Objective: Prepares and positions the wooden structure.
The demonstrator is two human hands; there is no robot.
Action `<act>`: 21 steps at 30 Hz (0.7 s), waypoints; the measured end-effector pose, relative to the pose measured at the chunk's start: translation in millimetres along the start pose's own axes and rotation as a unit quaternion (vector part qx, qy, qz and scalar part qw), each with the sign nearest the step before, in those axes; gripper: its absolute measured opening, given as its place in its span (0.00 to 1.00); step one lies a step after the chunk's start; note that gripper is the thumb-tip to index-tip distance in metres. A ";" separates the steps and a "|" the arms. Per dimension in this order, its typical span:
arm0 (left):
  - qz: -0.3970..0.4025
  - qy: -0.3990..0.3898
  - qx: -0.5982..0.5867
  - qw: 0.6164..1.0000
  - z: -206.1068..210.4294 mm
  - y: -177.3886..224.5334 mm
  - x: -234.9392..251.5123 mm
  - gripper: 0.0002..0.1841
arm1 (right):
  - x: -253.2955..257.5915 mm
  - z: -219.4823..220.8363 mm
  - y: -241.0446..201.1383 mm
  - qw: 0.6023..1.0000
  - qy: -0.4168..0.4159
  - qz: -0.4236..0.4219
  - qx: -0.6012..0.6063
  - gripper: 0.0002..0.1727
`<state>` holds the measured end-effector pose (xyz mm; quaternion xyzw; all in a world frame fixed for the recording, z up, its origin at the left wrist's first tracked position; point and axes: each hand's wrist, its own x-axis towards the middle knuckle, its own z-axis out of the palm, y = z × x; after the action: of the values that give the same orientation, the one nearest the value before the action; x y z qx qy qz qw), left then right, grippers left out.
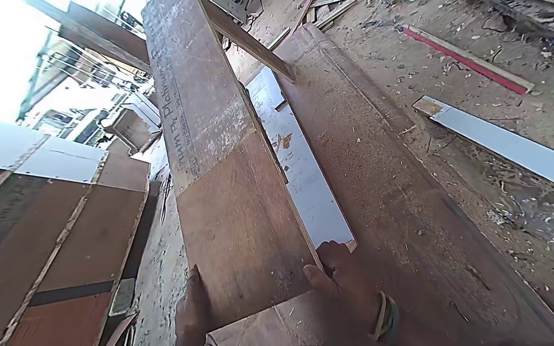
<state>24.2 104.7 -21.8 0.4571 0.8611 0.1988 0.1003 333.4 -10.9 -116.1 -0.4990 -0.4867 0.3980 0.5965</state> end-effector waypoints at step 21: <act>0.007 0.028 0.005 1.000 1.3 6.3 -10.0 0.48 | 0.2 1.8 7.8 0.995 0.039 -0.081 -0.042 0.31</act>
<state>35.0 99.9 -20.4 0.4578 0.8613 0.2083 0.0722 331.8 -8.9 -123.7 -0.4975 -0.5186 0.3077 0.6236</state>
